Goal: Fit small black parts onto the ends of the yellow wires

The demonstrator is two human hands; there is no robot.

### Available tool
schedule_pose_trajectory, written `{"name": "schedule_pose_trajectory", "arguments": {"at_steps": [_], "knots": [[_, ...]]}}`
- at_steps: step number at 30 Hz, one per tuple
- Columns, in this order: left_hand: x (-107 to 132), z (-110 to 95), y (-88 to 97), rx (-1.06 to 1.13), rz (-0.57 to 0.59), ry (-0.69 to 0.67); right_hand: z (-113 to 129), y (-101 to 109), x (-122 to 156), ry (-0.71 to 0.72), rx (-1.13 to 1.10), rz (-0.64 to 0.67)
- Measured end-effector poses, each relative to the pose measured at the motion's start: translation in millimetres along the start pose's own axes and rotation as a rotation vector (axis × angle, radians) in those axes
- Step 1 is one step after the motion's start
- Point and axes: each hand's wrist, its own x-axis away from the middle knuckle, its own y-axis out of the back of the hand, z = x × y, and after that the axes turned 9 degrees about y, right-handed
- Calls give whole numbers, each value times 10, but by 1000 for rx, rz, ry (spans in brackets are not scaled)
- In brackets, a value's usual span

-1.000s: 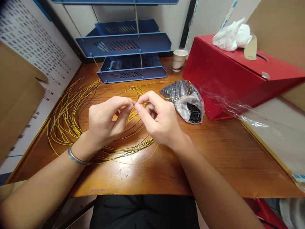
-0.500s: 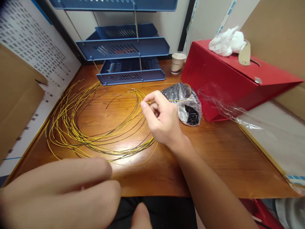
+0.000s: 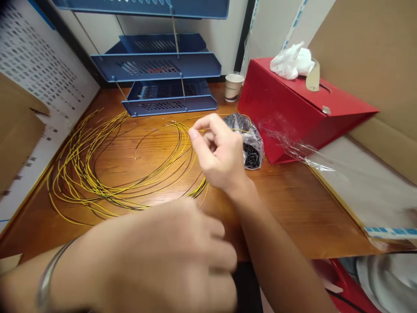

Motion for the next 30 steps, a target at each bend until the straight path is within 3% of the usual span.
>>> {"name": "schedule_pose_trajectory", "arguments": {"at_steps": [1, 2, 6, 8, 11, 15, 20, 30], "knots": [[-81, 97, -11, 77, 43, -116, 1, 59, -44, -11, -23, -24], [-160, 200, -37, 110, 68, -103, -2, 126, -91, -23, -57, -66], [-510, 568, -279, -57, 39, 189, -61, 397, -243, -7, -108, -278], [-714, 687, -447, -81, -42, 222, -96, 483, -279, -17, -98, -324], [-1008, 773, -672, -123, -185, 148, -121, 525, -293, -18, -112, -371], [-1279, 750, -822, -154, -201, 153, -108, 496, -284, -15, -82, -386], [-1354, 723, -844, -87, -120, 281, -117, 513, -249, -31, 1, -374], [-1356, 793, -901, 140, -128, 577, -153, 545, -232, -55, -43, -393]]}}
